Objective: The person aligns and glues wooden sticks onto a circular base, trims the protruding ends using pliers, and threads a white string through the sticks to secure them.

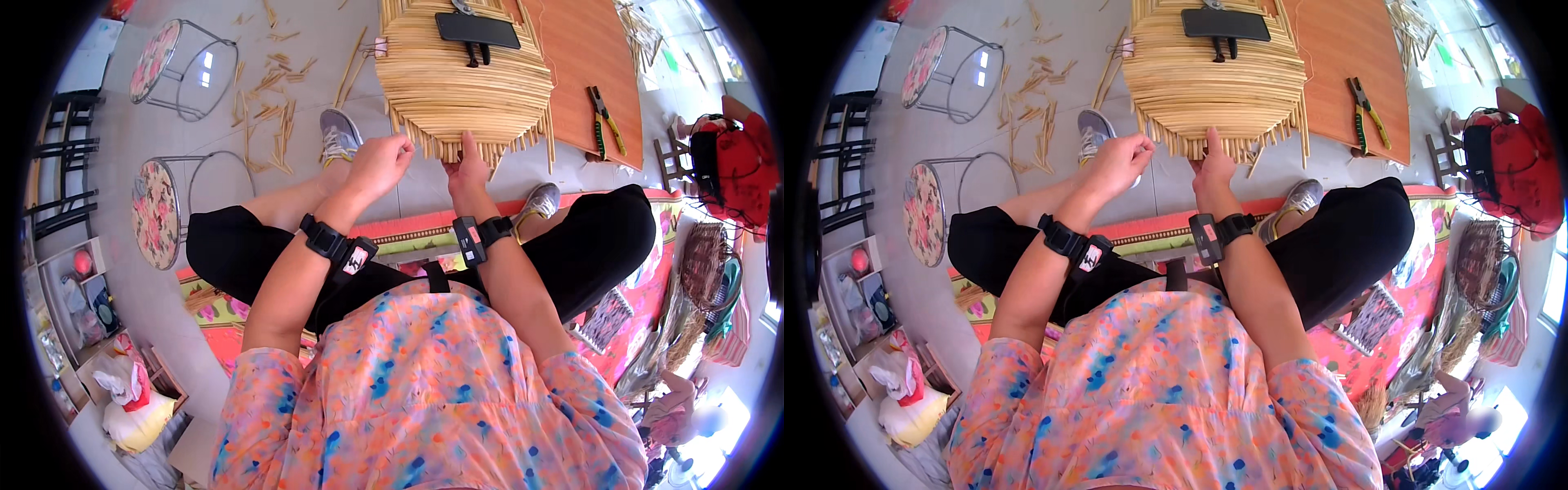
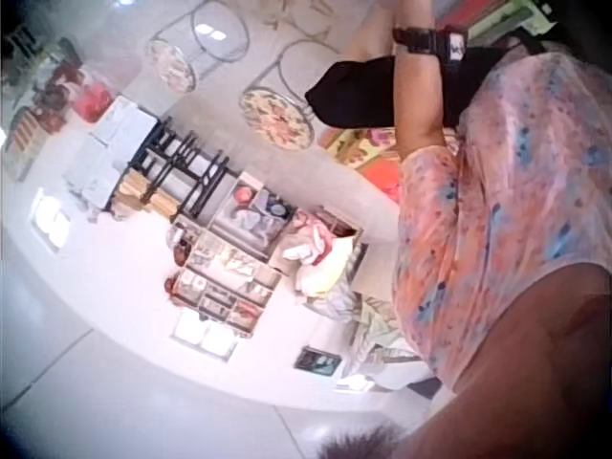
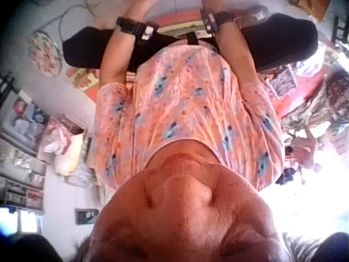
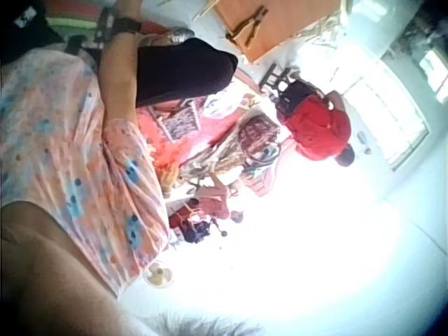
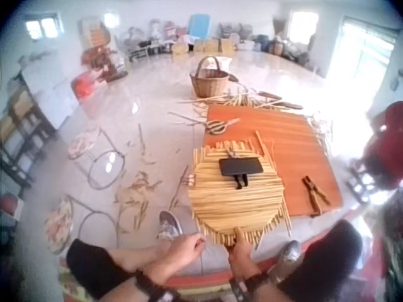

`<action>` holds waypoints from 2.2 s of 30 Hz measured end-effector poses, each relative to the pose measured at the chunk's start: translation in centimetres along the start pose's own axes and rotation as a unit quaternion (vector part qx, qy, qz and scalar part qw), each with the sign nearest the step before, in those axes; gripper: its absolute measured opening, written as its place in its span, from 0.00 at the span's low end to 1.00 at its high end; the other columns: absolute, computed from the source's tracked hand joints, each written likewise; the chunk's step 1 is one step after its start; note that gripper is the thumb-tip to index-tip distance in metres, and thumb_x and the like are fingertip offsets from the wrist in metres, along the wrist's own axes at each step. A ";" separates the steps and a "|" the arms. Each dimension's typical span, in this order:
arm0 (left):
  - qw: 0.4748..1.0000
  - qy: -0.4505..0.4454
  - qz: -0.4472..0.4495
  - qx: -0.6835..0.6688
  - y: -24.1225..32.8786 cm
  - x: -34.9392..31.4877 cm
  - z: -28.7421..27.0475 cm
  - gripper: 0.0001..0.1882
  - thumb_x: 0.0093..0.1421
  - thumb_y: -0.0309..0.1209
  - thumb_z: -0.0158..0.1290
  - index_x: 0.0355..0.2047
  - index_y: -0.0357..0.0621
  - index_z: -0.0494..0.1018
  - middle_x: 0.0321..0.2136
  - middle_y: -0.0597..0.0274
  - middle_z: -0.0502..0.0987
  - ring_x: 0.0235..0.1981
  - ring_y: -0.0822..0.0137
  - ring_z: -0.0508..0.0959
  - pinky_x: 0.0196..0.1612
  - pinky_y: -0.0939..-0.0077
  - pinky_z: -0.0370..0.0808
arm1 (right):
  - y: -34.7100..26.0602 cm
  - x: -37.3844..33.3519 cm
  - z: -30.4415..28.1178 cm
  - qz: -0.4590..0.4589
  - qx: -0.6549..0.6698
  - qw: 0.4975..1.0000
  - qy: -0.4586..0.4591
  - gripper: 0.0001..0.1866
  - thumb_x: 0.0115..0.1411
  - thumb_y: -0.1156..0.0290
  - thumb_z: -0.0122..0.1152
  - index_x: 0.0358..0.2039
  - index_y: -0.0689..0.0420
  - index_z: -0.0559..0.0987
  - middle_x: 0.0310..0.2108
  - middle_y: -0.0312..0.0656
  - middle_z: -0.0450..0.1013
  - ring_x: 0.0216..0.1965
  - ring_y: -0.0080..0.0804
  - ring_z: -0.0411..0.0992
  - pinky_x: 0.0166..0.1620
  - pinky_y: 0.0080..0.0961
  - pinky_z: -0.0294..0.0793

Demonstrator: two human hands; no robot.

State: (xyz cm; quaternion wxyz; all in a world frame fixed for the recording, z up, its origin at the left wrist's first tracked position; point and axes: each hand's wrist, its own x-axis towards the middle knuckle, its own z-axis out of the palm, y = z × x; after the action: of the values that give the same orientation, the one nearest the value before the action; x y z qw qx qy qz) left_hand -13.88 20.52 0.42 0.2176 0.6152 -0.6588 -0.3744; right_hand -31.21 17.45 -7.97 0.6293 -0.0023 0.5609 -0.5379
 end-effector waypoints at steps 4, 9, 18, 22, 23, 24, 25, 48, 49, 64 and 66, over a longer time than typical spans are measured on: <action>0.996 0.024 0.022 0.084 -0.9 0.7 0.0 0.09 0.59 0.34 0.50 0.31 0.41 0.72 0.17 0.63 0.75 0.18 0.70 0.73 0.23 0.70 0.69 | 0.0 -0.4 0.5 0.010 -0.013 1.000 0.015 0.21 0.53 0.57 0.65 0.46 0.49 0.71 0.39 0.37 0.74 0.35 0.34 0.75 0.35 0.35 0.74; 0.992 -0.071 -0.097 -0.023 -2.6 -0.6 1.4 0.07 0.56 0.32 0.50 0.30 0.41 0.73 0.20 0.56 0.77 0.22 0.59 0.77 0.27 0.66 0.72 | -0.2 -0.1 0.4 0.025 -0.014 0.999 0.030 0.21 0.53 0.57 0.65 0.45 0.49 0.71 0.38 0.37 0.74 0.33 0.34 0.74 0.36 0.36 0.74; 0.932 -0.095 -0.192 -0.292 -7.0 0.1 6.4 0.06 0.61 0.29 0.49 0.34 0.38 0.70 0.18 0.66 0.71 0.16 0.76 0.69 0.19 0.83 0.66 | 0.1 -0.3 0.6 0.016 0.012 0.999 0.030 0.22 0.52 0.58 0.66 0.45 0.49 0.71 0.36 0.38 0.73 0.35 0.35 0.74 0.37 0.37 0.73; 0.912 -0.056 -0.177 -0.366 -8.9 1.1 7.6 0.06 0.61 0.28 0.49 0.34 0.37 0.70 0.20 0.65 0.71 0.19 0.76 0.70 0.20 0.83 0.67 | 0.1 0.0 0.2 0.025 0.015 1.000 0.011 0.23 0.52 0.58 0.66 0.46 0.50 0.71 0.39 0.38 0.73 0.37 0.35 0.74 0.38 0.35 0.74; 0.910 -0.056 -0.175 -0.372 -9.3 1.3 7.8 0.06 0.61 0.28 0.49 0.34 0.37 0.70 0.20 0.65 0.71 0.20 0.76 0.70 0.20 0.83 0.67 | 0.2 0.2 0.0 0.026 0.018 1.000 0.002 0.24 0.52 0.58 0.66 0.47 0.51 0.70 0.40 0.39 0.73 0.38 0.35 0.74 0.38 0.35 0.74; 0.909 -0.047 -0.175 -0.375 -9.6 1.5 8.0 0.06 0.60 0.28 0.49 0.34 0.37 0.70 0.20 0.64 0.72 0.18 0.75 0.70 0.19 0.82 0.67 | 0.3 0.4 -0.2 0.030 0.022 0.999 -0.011 0.24 0.52 0.57 0.66 0.47 0.50 0.71 0.40 0.38 0.74 0.38 0.34 0.74 0.38 0.35 0.74; 0.908 -0.038 -0.175 -0.378 -9.8 1.6 8.3 0.07 0.60 0.28 0.49 0.33 0.37 0.71 0.19 0.63 0.72 0.16 0.75 0.70 0.18 0.81 0.67 | 0.3 0.6 -0.4 0.035 0.025 0.999 -0.024 0.23 0.53 0.56 0.66 0.47 0.50 0.71 0.40 0.36 0.74 0.38 0.34 0.74 0.39 0.34 0.74; 0.891 -0.022 -0.181 -0.416 -10.3 1.3 8.3 0.07 0.59 0.29 0.50 0.34 0.37 0.71 0.18 0.62 0.73 0.14 0.74 0.69 0.17 0.80 0.65 | -0.1 -2.5 0.9 0.158 -0.082 0.984 -0.010 0.29 0.45 0.36 0.62 0.36 0.46 0.71 0.28 0.30 0.66 0.29 0.24 0.64 0.29 0.23 0.57; 0.892 -0.026 -0.183 -0.413 -10.2 1.3 8.3 0.07 0.59 0.29 0.50 0.33 0.38 0.71 0.18 0.63 0.73 0.15 0.74 0.69 0.17 0.81 0.65 | -0.1 -2.2 1.0 0.167 -0.078 0.983 -0.008 0.28 0.45 0.36 0.63 0.35 0.46 0.71 0.27 0.30 0.66 0.28 0.24 0.64 0.28 0.24 0.57; 0.895 -0.053 -0.141 -0.420 -9.8 2.3 8.0 0.07 0.60 0.30 0.51 0.32 0.38 0.71 0.18 0.64 0.72 0.16 0.75 0.68 0.18 0.82 0.64 | 0.2 -1.5 1.0 0.186 -0.105 0.977 -0.009 0.25 0.46 0.43 0.67 0.37 0.42 0.71 0.25 0.32 0.62 0.25 0.23 0.62 0.26 0.22 0.57; 0.892 -0.054 -0.133 -0.428 -9.5 2.5 7.9 0.08 0.60 0.30 0.51 0.33 0.38 0.71 0.18 0.64 0.72 0.17 0.75 0.68 0.19 0.82 0.65 | 0.2 -1.3 0.9 0.184 -0.109 0.977 -0.009 0.25 0.47 0.43 0.67 0.39 0.41 0.70 0.26 0.32 0.61 0.25 0.23 0.61 0.26 0.21 0.57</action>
State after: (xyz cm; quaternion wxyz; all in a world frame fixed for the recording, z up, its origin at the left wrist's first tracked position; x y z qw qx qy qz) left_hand -13.98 20.22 -12.21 0.3718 0.5231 -0.3577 -0.6783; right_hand -30.16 17.91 -6.85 0.7186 0.0274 0.6014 -0.3481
